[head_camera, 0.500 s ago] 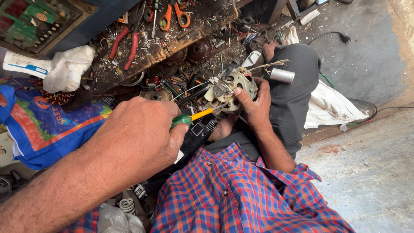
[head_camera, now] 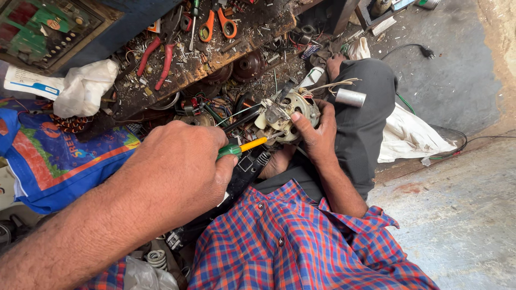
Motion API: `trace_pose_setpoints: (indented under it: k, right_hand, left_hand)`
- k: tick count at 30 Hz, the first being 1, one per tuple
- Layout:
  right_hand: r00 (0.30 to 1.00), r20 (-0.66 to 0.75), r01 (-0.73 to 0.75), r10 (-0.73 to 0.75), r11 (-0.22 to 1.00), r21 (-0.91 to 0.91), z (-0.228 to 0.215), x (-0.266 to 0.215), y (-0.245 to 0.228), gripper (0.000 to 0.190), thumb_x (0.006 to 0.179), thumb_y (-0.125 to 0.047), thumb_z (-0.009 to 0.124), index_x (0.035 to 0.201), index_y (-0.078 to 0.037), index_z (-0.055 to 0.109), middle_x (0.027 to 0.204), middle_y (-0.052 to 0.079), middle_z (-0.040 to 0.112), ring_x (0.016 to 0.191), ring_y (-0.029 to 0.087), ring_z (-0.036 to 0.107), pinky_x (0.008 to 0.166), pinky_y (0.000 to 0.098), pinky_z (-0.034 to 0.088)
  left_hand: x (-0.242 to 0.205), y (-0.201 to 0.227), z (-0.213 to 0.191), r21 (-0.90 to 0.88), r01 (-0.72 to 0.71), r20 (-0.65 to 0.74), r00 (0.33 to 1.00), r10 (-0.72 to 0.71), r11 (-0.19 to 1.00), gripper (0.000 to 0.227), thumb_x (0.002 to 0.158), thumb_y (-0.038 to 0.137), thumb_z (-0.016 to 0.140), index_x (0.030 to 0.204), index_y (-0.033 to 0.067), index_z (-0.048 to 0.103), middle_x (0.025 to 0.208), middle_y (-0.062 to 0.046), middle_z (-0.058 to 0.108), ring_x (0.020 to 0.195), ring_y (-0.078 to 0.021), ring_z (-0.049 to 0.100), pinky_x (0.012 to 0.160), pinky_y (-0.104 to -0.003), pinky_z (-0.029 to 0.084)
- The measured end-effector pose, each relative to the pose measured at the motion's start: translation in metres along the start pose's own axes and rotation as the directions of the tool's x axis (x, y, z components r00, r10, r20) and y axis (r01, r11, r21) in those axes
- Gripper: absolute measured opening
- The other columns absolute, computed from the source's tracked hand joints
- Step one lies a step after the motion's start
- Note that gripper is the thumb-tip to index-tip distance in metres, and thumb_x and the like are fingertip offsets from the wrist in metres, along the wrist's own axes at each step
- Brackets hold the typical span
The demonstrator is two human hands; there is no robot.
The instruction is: The person disassembles and repairs a small electric motor, using a screwdriver to remove screws and probe the internal components while sitting on the floor of a workshop.
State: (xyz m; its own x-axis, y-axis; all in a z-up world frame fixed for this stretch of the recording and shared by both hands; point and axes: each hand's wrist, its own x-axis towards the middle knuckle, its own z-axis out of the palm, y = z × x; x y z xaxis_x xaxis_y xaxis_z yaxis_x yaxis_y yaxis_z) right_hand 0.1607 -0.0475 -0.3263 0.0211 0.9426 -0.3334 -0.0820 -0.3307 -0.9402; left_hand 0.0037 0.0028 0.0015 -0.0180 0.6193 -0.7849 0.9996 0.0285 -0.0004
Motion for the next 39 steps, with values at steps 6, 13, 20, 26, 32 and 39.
trace_pose_setpoints:
  k: [6, 13, 20, 26, 32, 39]
  right_hand:
    - [1.000, -0.001, 0.022, -0.022, 1.000, -0.015, 0.001, 0.000, 0.000, 0.082, 0.085, -0.050, 0.077, 0.133, 0.010, 0.049, 0.123, 0.024, 0.064, 0.113, 0.025, 0.066, 0.097, 0.0368, 0.056]
    - [1.000, -0.018, 0.016, -0.016, 1.000, 0.010, -0.001, 0.001, 0.007, 0.077, 0.085, -0.046, 0.079, 0.130, 0.009, 0.050, 0.121, 0.021, 0.064, 0.109, 0.023, 0.066, 0.094, 0.0354, 0.056]
    - [0.997, -0.060, 0.053, -0.058, 0.996, -0.071, 0.005, 0.005, 0.008, 0.074, 0.082, -0.048, 0.082, 0.126, 0.006, 0.055, 0.115, 0.018, 0.067, 0.102, 0.021, 0.066, 0.091, 0.0342, 0.055]
    - [0.992, -0.086, 0.087, -0.097, 0.989, -0.118, 0.002, 0.000, 0.008, 0.074, 0.082, -0.047, 0.083, 0.126, 0.006, 0.056, 0.116, 0.020, 0.069, 0.104, 0.025, 0.067, 0.093, 0.0360, 0.054]
    - [0.996, -0.070, 0.040, -0.049, 0.990, -0.132, 0.000, 0.003, 0.004, 0.076, 0.081, -0.046, 0.082, 0.128, 0.006, 0.055, 0.117, 0.021, 0.068, 0.106, 0.026, 0.068, 0.094, 0.0369, 0.054]
    - [0.997, -0.059, 0.037, -0.041, 0.996, -0.077, 0.002, 0.004, 0.001, 0.078, 0.080, -0.047, 0.082, 0.128, 0.007, 0.053, 0.118, 0.022, 0.067, 0.107, 0.025, 0.067, 0.094, 0.0361, 0.054]
  left_hand:
    - [-0.003, 0.016, 0.005, 0.189, -0.053, 0.011, 0.999, 0.052, 0.980, 0.030, 0.097, 0.033, 0.061, 0.086, 0.0076, 0.070, 0.078, -0.019, 0.072, 0.079, -0.0382, 0.073, 0.078, -0.049, 0.059]
    - [0.006, 0.024, 0.020, 0.325, -0.369, 0.051, 0.926, 0.373, 0.871, 0.019, 0.094, 0.024, 0.061, 0.091, 0.0080, 0.072, 0.080, -0.017, 0.070, 0.074, -0.0376, 0.073, 0.061, -0.052, 0.057]
    - [0.005, 0.045, 0.020, 0.506, -0.696, 0.212, 0.672, 0.709, 0.509, 0.016, 0.083, 0.017, 0.068, 0.082, 0.0025, 0.075, 0.081, -0.022, 0.069, 0.076, -0.0383, 0.072, 0.062, -0.050, 0.058]
    - [0.006, 0.045, -0.007, -0.031, 0.073, -0.049, 0.996, -0.075, 0.997, 0.021, 0.083, 0.020, 0.071, 0.092, 0.0008, 0.073, 0.089, -0.028, 0.072, 0.091, -0.0437, 0.071, 0.082, -0.050, 0.056]
    - [0.004, 0.044, -0.001, 0.387, -0.248, 0.228, 0.959, 0.169, 0.888, 0.024, 0.097, 0.028, 0.058, 0.096, 0.0104, 0.075, 0.093, -0.017, 0.073, 0.092, -0.0383, 0.073, 0.081, -0.050, 0.057]
    - [0.013, 0.026, 0.031, 0.557, -0.662, 0.061, 0.635, 0.770, 0.502, 0.018, 0.089, 0.020, 0.062, 0.098, 0.0066, 0.071, 0.074, -0.017, 0.068, 0.067, -0.0371, 0.069, 0.058, -0.051, 0.055]
